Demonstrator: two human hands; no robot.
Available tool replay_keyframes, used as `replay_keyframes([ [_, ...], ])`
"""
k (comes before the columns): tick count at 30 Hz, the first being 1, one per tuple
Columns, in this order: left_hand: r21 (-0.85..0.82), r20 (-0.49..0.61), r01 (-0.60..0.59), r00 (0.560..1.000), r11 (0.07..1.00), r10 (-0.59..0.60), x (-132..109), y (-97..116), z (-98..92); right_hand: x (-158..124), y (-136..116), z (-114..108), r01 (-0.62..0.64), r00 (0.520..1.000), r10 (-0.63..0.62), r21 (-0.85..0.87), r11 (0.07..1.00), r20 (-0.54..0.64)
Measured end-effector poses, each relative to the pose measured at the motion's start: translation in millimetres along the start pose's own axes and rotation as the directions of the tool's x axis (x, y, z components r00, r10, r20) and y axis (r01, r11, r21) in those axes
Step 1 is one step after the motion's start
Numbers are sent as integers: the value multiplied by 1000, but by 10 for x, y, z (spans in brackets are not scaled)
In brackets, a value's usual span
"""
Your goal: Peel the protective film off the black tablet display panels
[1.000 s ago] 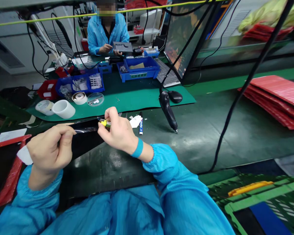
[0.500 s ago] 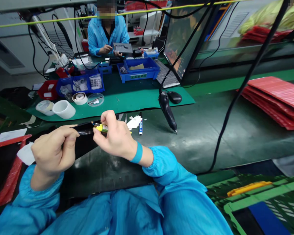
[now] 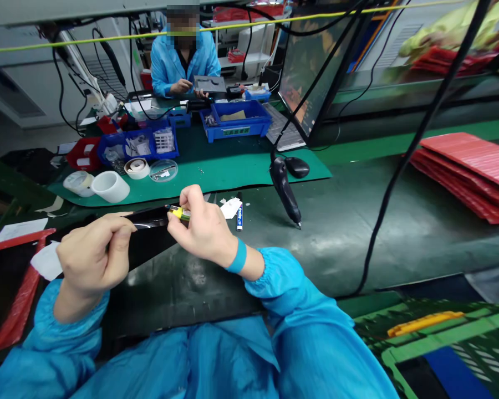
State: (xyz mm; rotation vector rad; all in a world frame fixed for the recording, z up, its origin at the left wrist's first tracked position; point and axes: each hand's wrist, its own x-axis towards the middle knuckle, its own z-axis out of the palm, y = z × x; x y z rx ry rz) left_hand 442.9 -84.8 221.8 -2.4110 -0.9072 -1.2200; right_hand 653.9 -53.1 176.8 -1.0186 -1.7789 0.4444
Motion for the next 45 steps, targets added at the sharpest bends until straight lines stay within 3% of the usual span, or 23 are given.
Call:
replay_keyframes([
  [14, 12, -17, 31, 999, 999, -31, -14, -66, 0, 138, 249, -43, -100, 995, 102, -71, 992, 21],
  [22, 51, -34, 60, 998, 997, -58, 1, -99, 13, 247, 414, -121, -197, 969, 213, -135, 971, 123],
  [28, 49, -39, 84, 996, 995, -82, 0, -126, 10, 493, 828, -381, -323, 887, 393, -281, 904, 244],
  [33, 29, -41, 105, 994, 994, -104, -11, -159, 10, 599, 1223, -612, -326, 802, 550, -599, 731, 235],
  [36, 8, -43, 148, 988, 989, -147, -13, -184, 7, 599, 1358, -708, -337, 760, 620, -696, 635, 197],
  [38, -21, -45, 194, 980, 981, -194, -14, -201, -2, 595, 1396, -763, -336, 789, 599, -718, 610, 140],
  [40, -65, -54, 247, 967, 967, -251, -19, -223, -22, 598, 1376, -813, -316, 849, 520, -701, 639, 91],
  [42, -128, -74, 310, 944, 942, -321, -31, -256, -55, 606, 1275, -850, -288, 907, 416, -629, 722, 63],
  [45, -232, -107, 385, 902, 893, -417, -44, -324, -123, 588, 951, -866, -208, 971, 236, -383, 900, 26],
])
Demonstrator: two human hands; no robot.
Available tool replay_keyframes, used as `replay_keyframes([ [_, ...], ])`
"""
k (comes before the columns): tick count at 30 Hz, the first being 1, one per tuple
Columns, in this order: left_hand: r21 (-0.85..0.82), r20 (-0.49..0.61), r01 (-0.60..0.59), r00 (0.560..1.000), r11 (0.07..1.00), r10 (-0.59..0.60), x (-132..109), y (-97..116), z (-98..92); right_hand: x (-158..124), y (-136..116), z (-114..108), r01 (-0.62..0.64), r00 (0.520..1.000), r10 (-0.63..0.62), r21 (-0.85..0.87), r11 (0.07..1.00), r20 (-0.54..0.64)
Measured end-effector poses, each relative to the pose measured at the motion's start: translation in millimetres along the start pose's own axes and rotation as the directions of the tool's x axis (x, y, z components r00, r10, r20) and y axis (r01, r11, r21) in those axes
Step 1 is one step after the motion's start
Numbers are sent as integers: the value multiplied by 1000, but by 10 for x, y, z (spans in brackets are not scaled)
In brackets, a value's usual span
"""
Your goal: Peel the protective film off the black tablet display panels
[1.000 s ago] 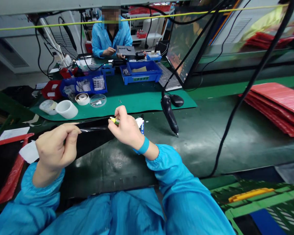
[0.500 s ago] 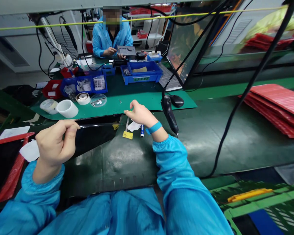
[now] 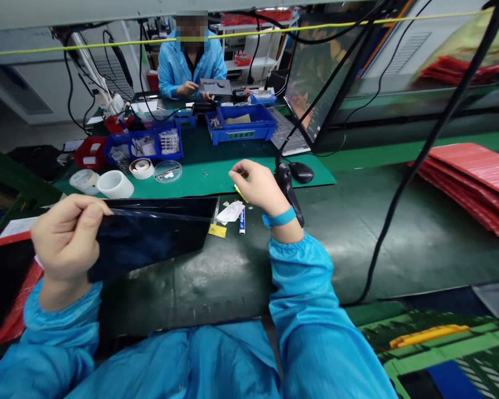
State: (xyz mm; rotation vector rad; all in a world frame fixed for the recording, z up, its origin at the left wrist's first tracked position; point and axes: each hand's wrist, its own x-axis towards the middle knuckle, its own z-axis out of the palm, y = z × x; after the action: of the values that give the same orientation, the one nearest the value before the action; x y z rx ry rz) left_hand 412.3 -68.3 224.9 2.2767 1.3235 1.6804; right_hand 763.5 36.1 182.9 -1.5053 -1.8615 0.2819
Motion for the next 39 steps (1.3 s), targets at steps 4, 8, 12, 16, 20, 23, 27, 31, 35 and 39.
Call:
replay_keyframes([
  [4, -116, -87, -14, 996, 993, 4, 66, -11, -114, -265, -501, -177, 221, 975, -205, 309, 925, -83],
  [8, -166, -151, -1, 988, 986, -25, 117, 68, -192, -508, -785, -327, 310, 934, -356, 416, 855, 36],
  [12, -234, -259, -4, 964, 972, -58, 123, 72, -204, -602, -808, -397, 390, 887, -460, 481, 785, 33],
  [16, -204, -336, -50, 942, 978, -22, 122, 20, -178, -636, -815, -391, 428, 881, -473, 480, 766, -30],
  [20, -199, -347, -56, 938, 978, -17, 118, 24, -157, -667, -867, -373, 417, 895, -442, 466, 780, -62],
  [23, -216, -354, -83, 935, 973, 1, 110, 37, -148, -674, -882, -371, 430, 892, -446, 459, 778, -79],
  [27, -247, -369, -81, 929, 966, -16, 104, 51, -130, -669, -875, -370, 413, 899, -434, 448, 793, -60],
  [31, -241, -388, -103, 922, 965, 1, 69, 109, -103, -665, -889, -355, 426, 890, -451, 461, 778, -60],
  [35, -260, -357, -87, 934, 962, -13, 15, 190, -76, -671, -929, -312, 443, 878, -473, 494, 748, -71],
  [39, -292, -371, -156, 928, 944, 39, 20, 203, -44, -686, -939, -255, 434, 888, -447, 509, 744, -105],
])
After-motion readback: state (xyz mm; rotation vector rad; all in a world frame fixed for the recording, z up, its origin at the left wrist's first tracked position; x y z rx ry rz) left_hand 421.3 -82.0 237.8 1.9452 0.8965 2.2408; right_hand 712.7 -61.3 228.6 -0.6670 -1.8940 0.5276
